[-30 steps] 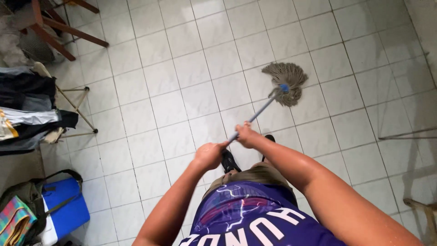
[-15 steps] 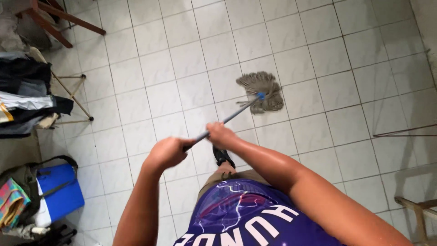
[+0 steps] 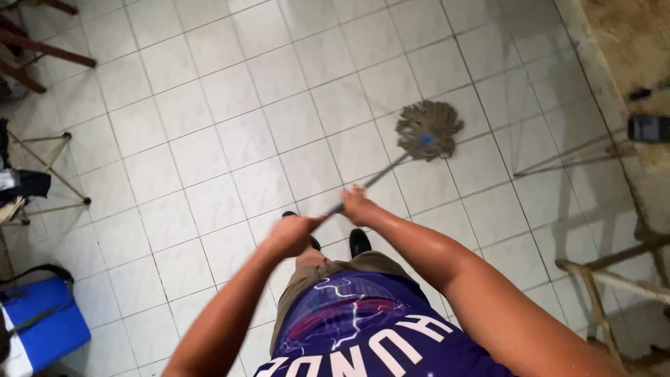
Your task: The person mops a tiled floor using a string mop, moving it back and forth across the room. They navigate around a shoe rack, chair, and table while covering the floor area systematically.
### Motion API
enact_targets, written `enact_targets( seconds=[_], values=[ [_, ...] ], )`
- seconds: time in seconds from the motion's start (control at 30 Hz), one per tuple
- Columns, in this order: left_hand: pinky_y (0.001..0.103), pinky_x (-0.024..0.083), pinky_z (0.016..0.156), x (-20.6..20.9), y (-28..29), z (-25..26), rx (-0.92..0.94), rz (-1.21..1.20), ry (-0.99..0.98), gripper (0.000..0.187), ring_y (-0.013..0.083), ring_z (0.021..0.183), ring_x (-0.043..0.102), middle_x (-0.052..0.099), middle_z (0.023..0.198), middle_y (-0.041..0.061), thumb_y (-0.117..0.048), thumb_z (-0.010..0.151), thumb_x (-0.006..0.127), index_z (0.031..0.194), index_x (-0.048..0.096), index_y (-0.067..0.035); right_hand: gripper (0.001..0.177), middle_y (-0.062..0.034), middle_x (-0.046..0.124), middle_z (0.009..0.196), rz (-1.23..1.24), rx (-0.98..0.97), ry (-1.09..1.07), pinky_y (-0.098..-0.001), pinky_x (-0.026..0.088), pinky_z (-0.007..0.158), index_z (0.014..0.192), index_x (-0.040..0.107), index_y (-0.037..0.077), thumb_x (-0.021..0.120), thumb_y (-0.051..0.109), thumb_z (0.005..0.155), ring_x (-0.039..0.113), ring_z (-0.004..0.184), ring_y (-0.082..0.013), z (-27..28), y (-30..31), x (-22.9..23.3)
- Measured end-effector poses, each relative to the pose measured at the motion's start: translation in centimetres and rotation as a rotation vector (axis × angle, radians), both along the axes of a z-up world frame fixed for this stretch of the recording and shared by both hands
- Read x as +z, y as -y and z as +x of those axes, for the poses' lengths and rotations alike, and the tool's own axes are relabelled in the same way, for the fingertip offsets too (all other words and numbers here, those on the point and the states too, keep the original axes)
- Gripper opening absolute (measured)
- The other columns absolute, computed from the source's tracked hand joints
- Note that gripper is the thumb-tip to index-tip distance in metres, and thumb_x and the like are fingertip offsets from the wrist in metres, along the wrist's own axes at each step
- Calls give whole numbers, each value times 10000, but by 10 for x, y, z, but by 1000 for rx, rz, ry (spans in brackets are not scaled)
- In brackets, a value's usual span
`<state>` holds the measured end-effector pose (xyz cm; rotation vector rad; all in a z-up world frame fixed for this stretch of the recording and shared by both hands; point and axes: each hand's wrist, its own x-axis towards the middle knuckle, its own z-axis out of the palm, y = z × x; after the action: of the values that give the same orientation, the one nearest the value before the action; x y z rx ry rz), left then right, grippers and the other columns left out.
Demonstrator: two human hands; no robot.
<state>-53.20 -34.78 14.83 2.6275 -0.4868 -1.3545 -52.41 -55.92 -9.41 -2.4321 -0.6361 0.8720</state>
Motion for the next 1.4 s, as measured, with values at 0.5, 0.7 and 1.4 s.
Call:
enact_targets(
  seconds=[0.5, 0.7, 1.4],
  values=[
    [564, 584, 907, -43, 89, -22, -86, 35, 81, 681, 385, 1079, 711, 745, 1003, 155, -111, 946, 556, 1504, 433, -480, 301, -384, 534, 1326, 19, -194, -22, -637, 558, 940, 1234, 523, -40, 580, 153, 1011, 480, 1296, -637, -33, 94, 23],
    [528, 595, 917, -103, 117, -51, -115, -99, 104, 603, 350, 1079, 720, 749, 1031, 142, -110, 960, 502, 1507, 497, -363, 450, -433, 292, 1549, -187, -278, -149, -669, 517, 982, 1343, 477, -11, 577, 272, 1007, 387, 1415, -597, -50, 131, -48],
    [509, 615, 808, -72, -76, -144, 91, -123, 272, 524, 367, 950, 753, 760, 908, 181, -53, 907, 594, 1362, 636, -309, 469, -353, 601, 1333, -234, -113, -196, -666, 518, 972, 1238, 562, -12, 590, 376, 978, 556, 1307, -534, -84, -77, 27]
  ],
)
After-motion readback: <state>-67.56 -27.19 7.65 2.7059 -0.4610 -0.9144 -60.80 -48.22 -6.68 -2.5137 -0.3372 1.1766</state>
